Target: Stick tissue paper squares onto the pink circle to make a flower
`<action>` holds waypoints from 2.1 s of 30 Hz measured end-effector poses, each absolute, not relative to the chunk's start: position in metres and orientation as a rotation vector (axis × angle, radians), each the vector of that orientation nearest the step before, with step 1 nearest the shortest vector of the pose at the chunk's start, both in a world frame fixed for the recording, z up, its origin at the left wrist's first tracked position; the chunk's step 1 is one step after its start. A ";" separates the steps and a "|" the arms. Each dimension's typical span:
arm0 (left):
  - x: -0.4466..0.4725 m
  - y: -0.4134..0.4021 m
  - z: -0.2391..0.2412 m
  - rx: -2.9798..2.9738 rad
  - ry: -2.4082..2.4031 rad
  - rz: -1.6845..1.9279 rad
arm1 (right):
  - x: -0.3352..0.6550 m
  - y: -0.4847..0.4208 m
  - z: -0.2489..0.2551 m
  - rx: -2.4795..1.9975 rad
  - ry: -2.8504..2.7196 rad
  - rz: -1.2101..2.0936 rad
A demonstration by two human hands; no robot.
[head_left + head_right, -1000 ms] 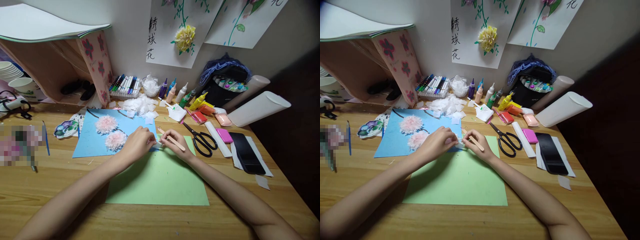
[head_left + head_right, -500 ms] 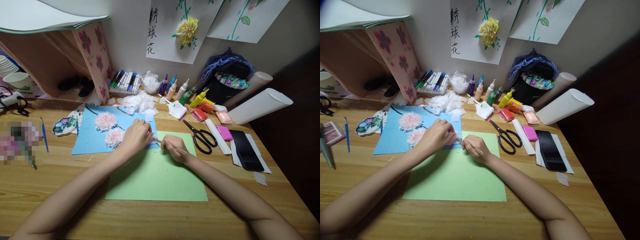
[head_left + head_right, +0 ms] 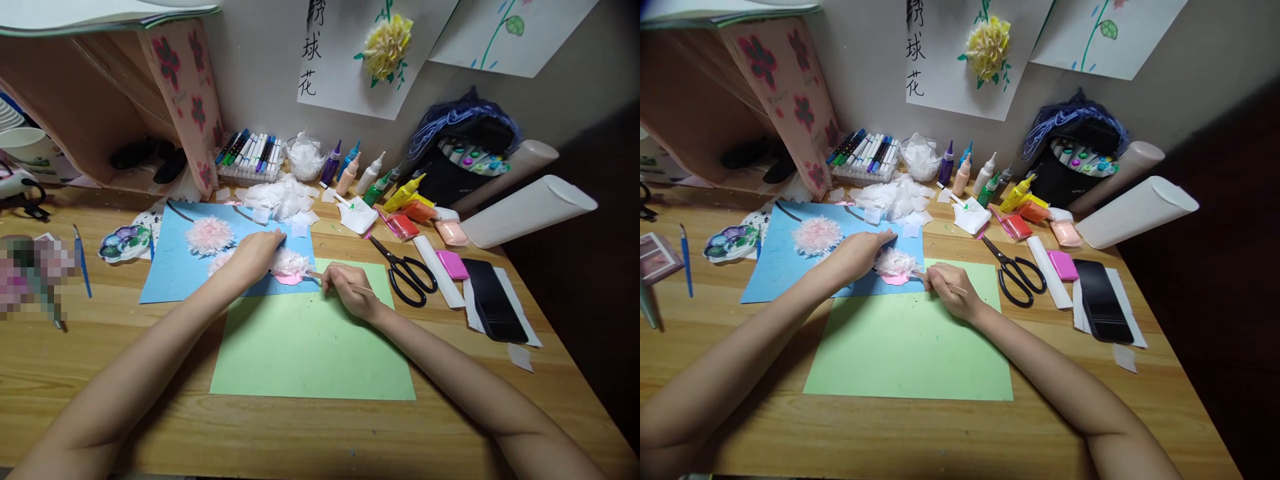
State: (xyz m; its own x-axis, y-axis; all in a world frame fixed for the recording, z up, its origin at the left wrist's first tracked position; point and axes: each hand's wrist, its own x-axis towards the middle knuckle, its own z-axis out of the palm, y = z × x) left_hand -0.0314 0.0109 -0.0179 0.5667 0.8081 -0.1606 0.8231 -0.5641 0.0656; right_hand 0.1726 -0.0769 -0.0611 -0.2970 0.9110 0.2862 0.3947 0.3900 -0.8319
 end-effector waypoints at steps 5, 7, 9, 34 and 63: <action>-0.028 0.010 -0.010 2.651 1.395 -0.264 | 0.170 -0.073 -0.061 -1.229 -1.644 1.074; -0.028 0.010 -0.009 2.647 1.397 -0.274 | 0.167 -0.068 -0.059 -1.237 -1.539 1.164; -0.029 0.011 -0.009 2.657 1.378 -0.262 | 0.165 -0.060 -0.056 -1.235 -1.475 1.203; -0.051 0.016 -0.015 2.581 1.129 -0.139 | 0.188 -0.044 -0.053 -1.015 -1.226 1.334; -0.074 0.001 -0.020 2.255 1.109 -0.157 | 0.184 -0.049 -0.063 -0.825 -2.452 0.844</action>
